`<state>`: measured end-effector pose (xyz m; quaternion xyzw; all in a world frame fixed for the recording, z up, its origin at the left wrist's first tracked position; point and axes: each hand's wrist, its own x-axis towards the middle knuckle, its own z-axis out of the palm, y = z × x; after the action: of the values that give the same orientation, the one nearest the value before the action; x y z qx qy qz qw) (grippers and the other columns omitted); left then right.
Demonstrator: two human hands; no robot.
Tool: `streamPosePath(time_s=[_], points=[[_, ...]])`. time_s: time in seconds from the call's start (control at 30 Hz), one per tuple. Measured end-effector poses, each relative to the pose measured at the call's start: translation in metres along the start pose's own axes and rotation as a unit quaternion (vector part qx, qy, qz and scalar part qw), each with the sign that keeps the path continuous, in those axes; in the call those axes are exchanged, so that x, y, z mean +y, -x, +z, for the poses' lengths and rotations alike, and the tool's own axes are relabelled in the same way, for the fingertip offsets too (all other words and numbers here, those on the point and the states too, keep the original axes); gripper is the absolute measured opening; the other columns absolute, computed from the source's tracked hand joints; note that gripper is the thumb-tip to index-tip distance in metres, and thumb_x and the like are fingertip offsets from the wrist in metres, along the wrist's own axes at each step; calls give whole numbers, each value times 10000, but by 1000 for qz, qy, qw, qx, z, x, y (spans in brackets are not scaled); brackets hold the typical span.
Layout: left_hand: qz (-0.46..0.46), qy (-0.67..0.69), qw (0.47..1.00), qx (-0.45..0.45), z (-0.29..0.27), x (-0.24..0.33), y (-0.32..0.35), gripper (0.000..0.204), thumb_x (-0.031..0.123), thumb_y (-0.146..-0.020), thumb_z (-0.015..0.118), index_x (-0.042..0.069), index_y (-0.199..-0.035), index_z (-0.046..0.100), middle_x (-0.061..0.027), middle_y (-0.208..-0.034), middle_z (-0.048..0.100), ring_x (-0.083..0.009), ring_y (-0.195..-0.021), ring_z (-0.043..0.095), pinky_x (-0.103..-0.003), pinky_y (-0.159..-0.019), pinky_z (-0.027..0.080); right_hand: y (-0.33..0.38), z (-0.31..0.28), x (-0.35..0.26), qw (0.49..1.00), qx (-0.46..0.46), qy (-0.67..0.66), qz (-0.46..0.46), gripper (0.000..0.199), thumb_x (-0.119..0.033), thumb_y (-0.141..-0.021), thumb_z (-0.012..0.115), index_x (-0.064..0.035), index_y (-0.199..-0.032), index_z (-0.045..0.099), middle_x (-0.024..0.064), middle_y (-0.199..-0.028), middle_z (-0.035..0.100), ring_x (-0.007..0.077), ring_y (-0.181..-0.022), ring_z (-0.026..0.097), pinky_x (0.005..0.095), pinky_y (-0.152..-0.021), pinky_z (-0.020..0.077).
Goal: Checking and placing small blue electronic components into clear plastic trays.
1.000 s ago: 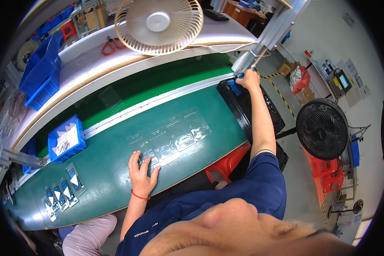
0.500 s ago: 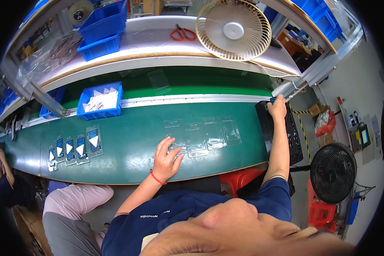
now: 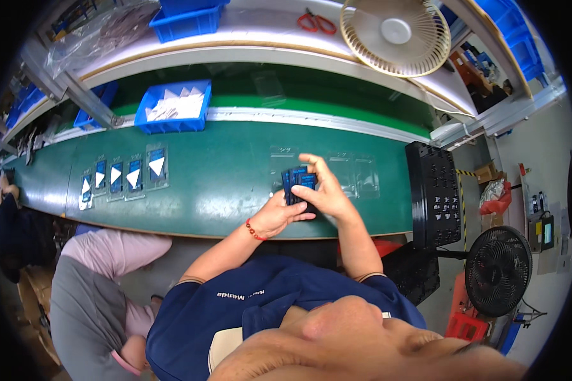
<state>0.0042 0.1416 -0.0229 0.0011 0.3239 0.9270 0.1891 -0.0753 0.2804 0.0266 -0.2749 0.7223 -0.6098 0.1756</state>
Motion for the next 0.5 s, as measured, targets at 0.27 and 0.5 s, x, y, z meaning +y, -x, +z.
streamPosePath(time_s=[0.27,0.5], points=[[69,-35,986,150,-12,23,32,317,46,-904,614,29,-1209,529,-109,-1142,618,-217,-1037,628,-384,-818,579,-15,3,7,988,-27,-104,110,385,28,-820,691,23,-1182,560,43,-906,661,64,-737,612,204,-639,506],[117,28,978,173,-28,23,47,351,55,-944,545,-1,-1273,434,-171,-1267,534,-281,-1155,560,-430,-941,517,-46,0,30,979,36,195,36,366,-82,-754,753,-70,-1102,640,67,-762,662,178,-608,620,297,-566,490]])
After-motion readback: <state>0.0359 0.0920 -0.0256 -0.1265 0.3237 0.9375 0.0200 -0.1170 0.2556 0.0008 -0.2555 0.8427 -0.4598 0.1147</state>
